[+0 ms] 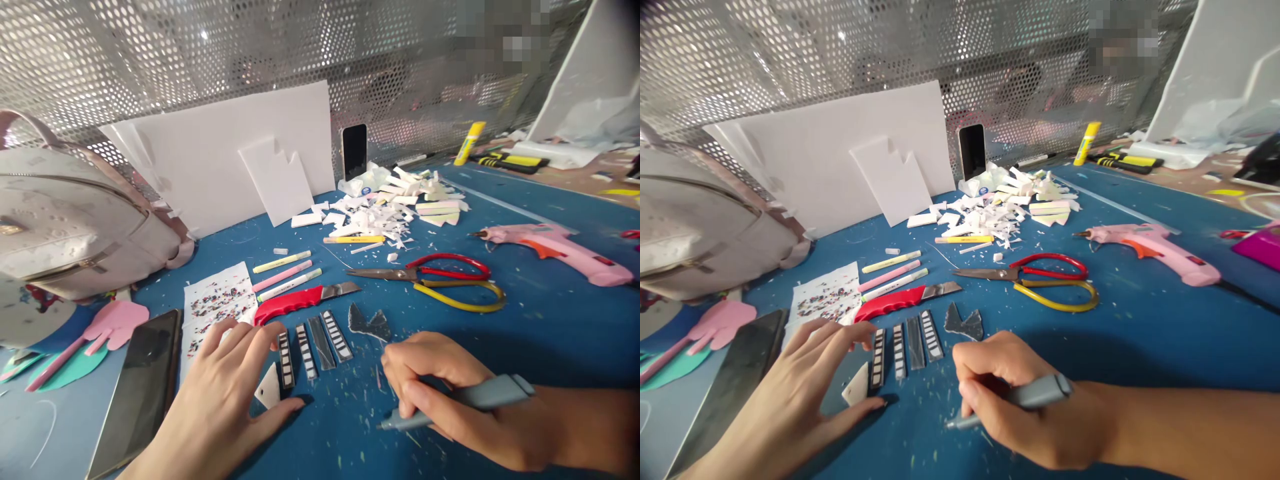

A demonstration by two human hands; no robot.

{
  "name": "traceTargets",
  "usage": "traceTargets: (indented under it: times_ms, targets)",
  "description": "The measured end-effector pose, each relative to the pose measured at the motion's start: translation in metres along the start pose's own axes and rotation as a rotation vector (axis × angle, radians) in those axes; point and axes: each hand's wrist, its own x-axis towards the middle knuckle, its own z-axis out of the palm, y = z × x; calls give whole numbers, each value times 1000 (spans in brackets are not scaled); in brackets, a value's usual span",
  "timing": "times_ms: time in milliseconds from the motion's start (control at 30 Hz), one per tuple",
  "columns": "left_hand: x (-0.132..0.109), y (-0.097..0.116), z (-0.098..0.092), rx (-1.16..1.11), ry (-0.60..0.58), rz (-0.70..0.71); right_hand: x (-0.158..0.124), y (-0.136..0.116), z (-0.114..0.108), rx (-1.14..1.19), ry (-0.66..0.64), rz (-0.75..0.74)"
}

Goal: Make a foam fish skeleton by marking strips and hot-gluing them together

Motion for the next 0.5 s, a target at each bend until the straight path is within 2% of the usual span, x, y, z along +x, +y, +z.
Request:
traceTargets:
  times_ms: [167,367,500]
  targets:
    - [1,3,0,-53,-4,-27,0,-2,1,-6,5,30]
    - [3,-1,-1,-85,-4,-93,1,-1,1,-7,19,-12]
    - [2,-2,1,-117,-39,-125,0,-1,1,-25,22,-1]
